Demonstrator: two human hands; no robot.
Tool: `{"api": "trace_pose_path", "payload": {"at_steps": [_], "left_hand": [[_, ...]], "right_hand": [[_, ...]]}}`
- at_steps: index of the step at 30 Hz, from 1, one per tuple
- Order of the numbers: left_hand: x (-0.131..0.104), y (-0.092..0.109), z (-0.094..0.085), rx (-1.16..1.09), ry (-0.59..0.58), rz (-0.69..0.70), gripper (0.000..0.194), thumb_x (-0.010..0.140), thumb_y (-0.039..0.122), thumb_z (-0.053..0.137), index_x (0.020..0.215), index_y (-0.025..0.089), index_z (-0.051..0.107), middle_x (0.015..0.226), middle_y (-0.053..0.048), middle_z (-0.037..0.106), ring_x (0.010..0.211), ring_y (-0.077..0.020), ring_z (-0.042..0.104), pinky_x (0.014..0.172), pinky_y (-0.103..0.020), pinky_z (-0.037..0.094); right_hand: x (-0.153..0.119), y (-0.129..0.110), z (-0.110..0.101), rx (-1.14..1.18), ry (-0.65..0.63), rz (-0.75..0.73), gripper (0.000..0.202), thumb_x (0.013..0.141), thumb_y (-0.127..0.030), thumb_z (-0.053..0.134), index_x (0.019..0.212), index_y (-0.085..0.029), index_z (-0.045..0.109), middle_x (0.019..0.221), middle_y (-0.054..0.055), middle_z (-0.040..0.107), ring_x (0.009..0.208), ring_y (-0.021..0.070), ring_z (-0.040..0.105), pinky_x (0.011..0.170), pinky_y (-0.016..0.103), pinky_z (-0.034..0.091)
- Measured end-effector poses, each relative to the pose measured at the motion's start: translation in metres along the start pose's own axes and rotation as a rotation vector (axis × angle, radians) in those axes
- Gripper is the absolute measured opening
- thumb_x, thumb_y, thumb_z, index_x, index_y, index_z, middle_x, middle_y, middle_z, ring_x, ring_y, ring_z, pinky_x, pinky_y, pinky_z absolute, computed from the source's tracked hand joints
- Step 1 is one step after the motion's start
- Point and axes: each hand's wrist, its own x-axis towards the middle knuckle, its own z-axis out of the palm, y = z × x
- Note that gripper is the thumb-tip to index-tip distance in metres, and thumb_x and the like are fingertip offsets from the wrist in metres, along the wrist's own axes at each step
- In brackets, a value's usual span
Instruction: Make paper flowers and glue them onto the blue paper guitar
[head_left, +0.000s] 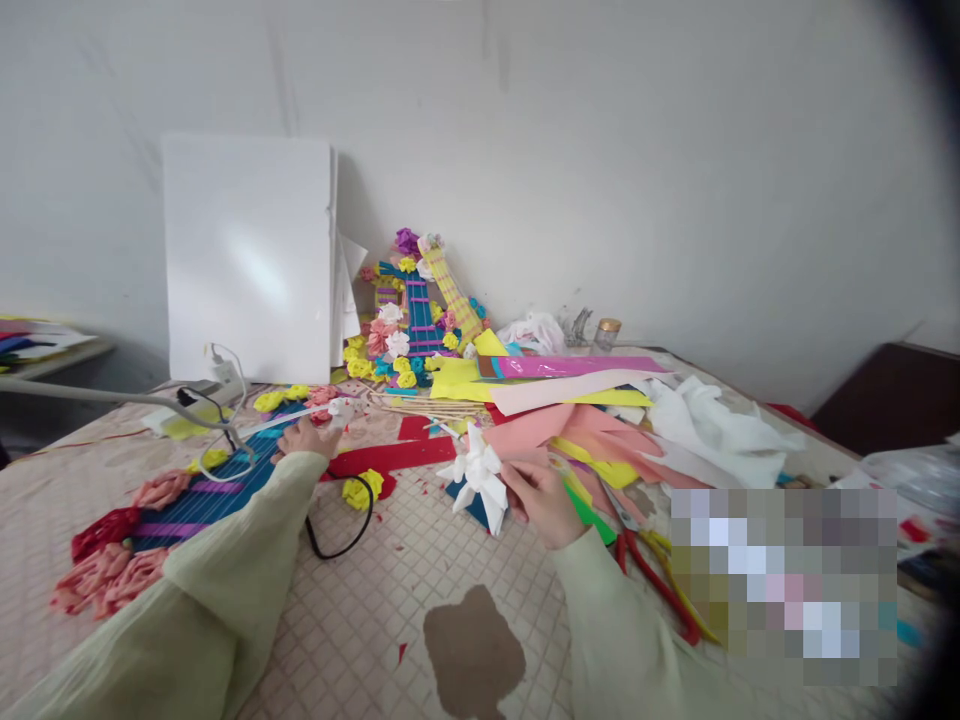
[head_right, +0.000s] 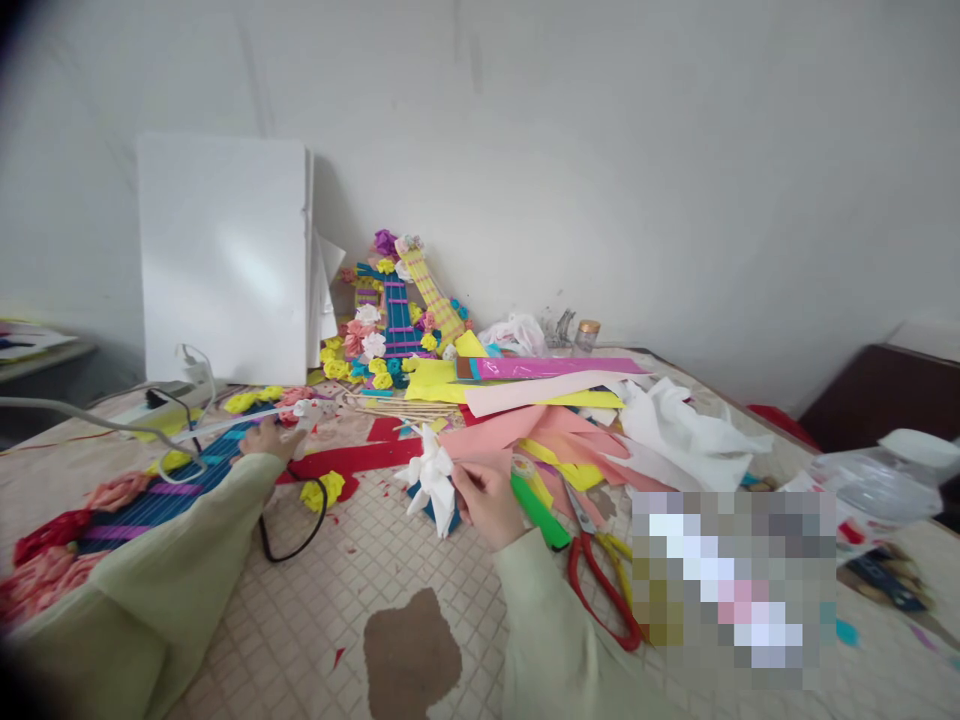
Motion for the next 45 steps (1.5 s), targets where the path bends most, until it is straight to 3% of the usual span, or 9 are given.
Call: {"api": "trace_pose_path", "payload": {"at_steps": [4,8,12,15,19,25,29,36,45], "left_hand": [[-0.035,0.01,-0.014,-0.012,0.103,-0.078,0.059,0.072,0.045,0.042,0.117,0.009,0.029,0.113,-0.019,0.035,0.105,-0.0361,0.036,0.079,-0.045,0.033],[-0.087,0.021,-0.027,-0.105,0.098,0.05,0.062,0.065,0.04,0.049,0.121,0.022,0.028,0.11,-0.009,0.039,0.105,-0.0284,0.037,0.085,-0.04,0.033],[-0.137,0.04,-0.038,-0.441,-0.122,0.3,0.051,0.065,0.041,0.045,0.113,0.024,0.039,0.11,-0.007,0.045,0.103,-0.0258,0.041,0.088,-0.037,0.032],[-0.155,0.064,-0.032,-0.694,-0.337,0.303,0.053,0.062,0.041,0.053,0.11,0.026,0.039,0.114,-0.007,0.047,0.108,-0.025,0.04,0.09,-0.036,0.032],[-0.151,0.093,-0.005,-0.992,-0.528,0.2,0.07,0.054,0.038,0.063,0.114,0.022,0.033,0.12,-0.011,0.043,0.113,-0.0255,0.036,0.089,-0.038,0.033],[-0.135,0.102,0.03,-1.208,-0.588,0.241,0.042,0.056,0.033,0.066,0.092,0.017,0.05,0.089,-0.005,0.06,0.085,-0.0213,0.054,0.073,-0.03,0.042],[-0.135,0.096,0.032,-1.213,-0.659,0.251,0.029,0.058,0.032,0.065,0.079,0.016,0.054,0.07,-0.001,0.059,0.065,-0.016,0.054,0.06,-0.026,0.042],[-0.139,0.09,0.024,-1.183,-0.657,0.215,0.036,0.054,0.031,0.066,0.083,0.014,0.054,0.068,0.001,0.059,0.057,-0.0133,0.053,0.054,-0.024,0.041],[-0.141,0.085,0.047,-1.354,-0.68,0.061,0.037,0.052,0.028,0.069,0.083,0.013,0.056,0.068,0.0,0.062,0.055,-0.0109,0.054,0.053,-0.021,0.041]], "right_hand": [[-0.001,-0.001,-0.001,-0.014,0.008,-0.015,0.034,0.069,-0.046,0.05,0.057,-0.015,0.05,0.041,-0.006,0.034,0.032,0.004,0.027,0.031,0.019,0.018],[-0.001,0.004,-0.002,-0.009,-0.024,-0.005,0.034,0.069,-0.047,0.049,0.061,-0.014,0.053,0.042,-0.006,0.035,0.034,0.0045,0.027,0.031,0.019,0.019],[-0.001,0.004,-0.001,0.009,-0.07,0.021,0.032,0.07,-0.046,0.048,0.067,-0.015,0.057,0.043,-0.006,0.035,0.035,0.0048,0.027,0.032,0.019,0.019],[-0.004,0.003,0.001,0.017,-0.123,0.04,0.031,0.071,-0.045,0.048,0.068,-0.015,0.057,0.044,-0.006,0.037,0.035,0.0048,0.027,0.032,0.019,0.018],[-0.008,-0.001,0.004,0.034,-0.19,0.053,0.031,0.072,-0.043,0.048,0.062,-0.015,0.052,0.043,-0.006,0.037,0.034,0.0037,0.028,0.032,0.018,0.018],[-0.01,-0.009,0.006,0.019,-0.293,0.066,0.031,0.073,-0.042,0.047,0.059,-0.015,0.048,0.041,-0.007,0.035,0.033,0.0028,0.026,0.032,0.017,0.018],[-0.011,-0.013,0.008,-0.029,-0.323,0.089,0.03,0.074,-0.041,0.046,0.06,-0.015,0.048,0.042,-0.007,0.035,0.034,0.0031,0.028,0.033,0.017,0.02],[-0.012,-0.014,0.013,-0.244,-0.32,-0.008,0.028,0.077,-0.036,0.045,0.066,-0.013,0.054,0.054,-0.004,0.04,0.039,0.0029,0.033,0.035,0.017,0.023],[-0.01,0.001,0.016,-0.345,-0.217,-0.109,0.024,0.077,-0.032,0.047,0.076,-0.014,0.062,0.066,0.001,0.052,0.05,0.0063,0.042,0.042,0.018,0.032]]}}
